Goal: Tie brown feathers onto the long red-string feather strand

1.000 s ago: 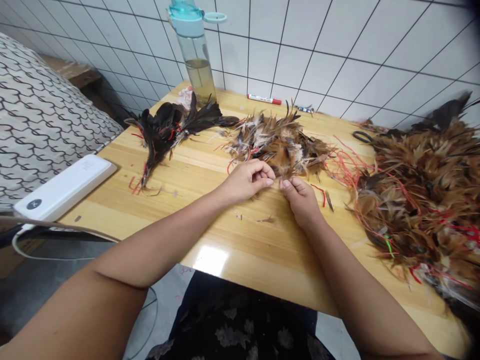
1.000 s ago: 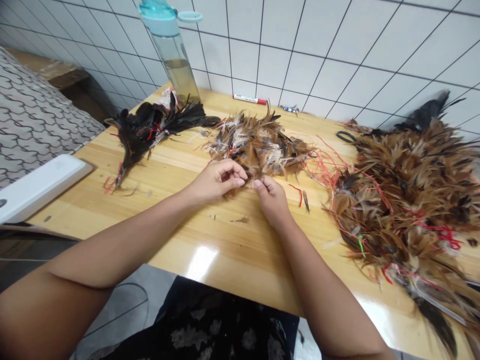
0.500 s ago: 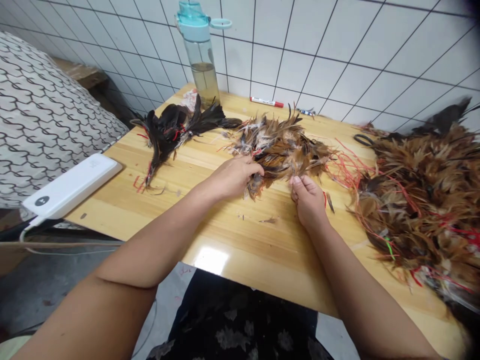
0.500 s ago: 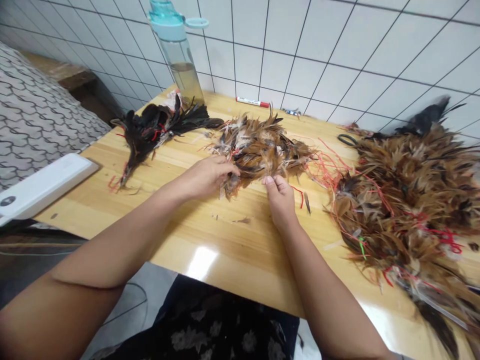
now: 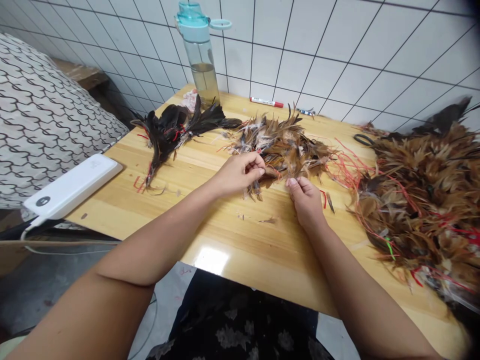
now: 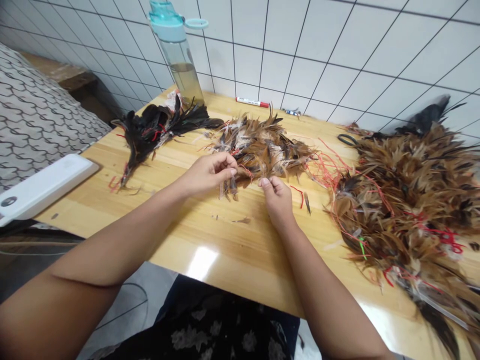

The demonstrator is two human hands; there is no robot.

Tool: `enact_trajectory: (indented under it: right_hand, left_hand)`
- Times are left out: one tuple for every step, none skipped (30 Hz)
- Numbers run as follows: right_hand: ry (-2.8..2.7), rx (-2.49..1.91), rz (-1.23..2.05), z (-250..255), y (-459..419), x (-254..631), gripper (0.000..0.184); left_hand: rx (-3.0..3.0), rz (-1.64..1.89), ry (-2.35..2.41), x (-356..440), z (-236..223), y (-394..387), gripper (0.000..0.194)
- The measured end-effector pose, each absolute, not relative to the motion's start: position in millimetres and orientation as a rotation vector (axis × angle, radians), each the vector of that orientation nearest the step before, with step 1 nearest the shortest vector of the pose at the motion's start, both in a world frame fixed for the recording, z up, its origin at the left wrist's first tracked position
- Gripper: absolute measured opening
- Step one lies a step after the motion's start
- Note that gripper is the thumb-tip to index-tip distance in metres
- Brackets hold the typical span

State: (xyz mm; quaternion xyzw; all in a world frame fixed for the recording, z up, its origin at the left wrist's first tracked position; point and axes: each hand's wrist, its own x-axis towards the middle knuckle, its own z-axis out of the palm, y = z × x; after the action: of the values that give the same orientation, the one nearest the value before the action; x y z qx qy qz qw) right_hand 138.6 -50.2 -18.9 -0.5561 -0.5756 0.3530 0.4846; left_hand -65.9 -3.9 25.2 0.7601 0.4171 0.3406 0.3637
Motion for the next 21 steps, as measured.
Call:
enact_trajectory:
  right_hand:
    - [-1.378, -1.361, 0.863, -18, -51, 138, 0.032]
    - [-1.360, -1.366, 0.868, -17, -51, 137, 0.031]
    - [-1.351, -1.369, 0.872, -16, -51, 136, 0.030]
    - [-1.354, -1.370, 0.874, -15, -51, 135, 0.029]
    - [-1.360, -1.370, 0.873, -15, -51, 135, 0.028]
    - [-1.369, -1.369, 0.871, -15, -50, 134, 0.027]
    - [-1.380, -1.368, 0.865, -15, -50, 133, 0.026]
    - [-1.393, -1.369, 0.857, -15, -49, 133, 0.025]
    - [-1.406, -1.371, 0.847, -15, -49, 132, 0.024]
    - [-1.419, -1.373, 0.840, -15, -49, 132, 0.023]
    - [-1.434, -1.375, 0.832, -15, -49, 131, 0.023]
    - [-1.452, -1.377, 0.825, -15, -50, 131, 0.022]
    - [-1.470, -1.379, 0.818, -14, -50, 131, 0.022]
    - [-1.486, -1.382, 0.811, -14, -50, 130, 0.022]
    - [-1.502, -1.386, 0.805, -14, -50, 130, 0.022]
    - [-1.516, -1.391, 0.800, -13, -51, 130, 0.022]
    - [-1.528, -1.395, 0.797, -13, -51, 130, 0.022]
    - [-1.536, -1.398, 0.796, -13, -51, 129, 0.022]
    - [-1.542, -1.401, 0.794, -12, -51, 129, 0.022]
    - [-1.548, -1.404, 0.791, -12, -50, 129, 0.023]
    - [-1.552, -1.407, 0.787, -12, -50, 128, 0.024]
  left_hand:
    - [1.810, 0.885, 1.038, -64, 25, -6, 0.006]
    - [1.673, 0.887, 0.995, -61, 25, -8, 0.008]
    - [1.552, 0.885, 0.953, -58, 23, -9, 0.011]
    - [1.449, 0.878, 0.917, -56, 21, -11, 0.014]
    - [1.364, 0.866, 0.888, -53, 19, -13, 0.016]
    - [1.298, 0.850, 0.867, -51, 17, -15, 0.018]
    - [1.252, 0.834, 0.853, -49, 16, -16, 0.019]
    - [1.221, 0.821, 0.843, -47, 15, -17, 0.020]
    - [1.202, 0.814, 0.839, -46, 14, -18, 0.019]
    - [1.189, 0.809, 0.838, -45, 14, -19, 0.019]
    - [1.180, 0.809, 0.841, -44, 14, -19, 0.018]
    - [1.174, 0.815, 0.847, -44, 14, -19, 0.017]
    - [1.169, 0.829, 0.855, -44, 14, -19, 0.016]
    - [1.164, 0.846, 0.867, -43, 14, -19, 0.015]
    - [1.161, 0.867, 0.880, -43, 13, -19, 0.014]
    - [1.159, 0.889, 0.896, -42, 13, -19, 0.013]
    - [1.158, 0.912, 0.913, -41, 12, -18, 0.012]
    - [1.160, 0.931, 0.931, -40, 11, -18, 0.012]
    - [1.163, 0.949, 0.947, -39, 10, -18, 0.011]
    - [1.166, 0.966, 0.960, -38, 10, -19, 0.011]
    - [1.170, 0.981, 0.969, -36, 9, -19, 0.011]
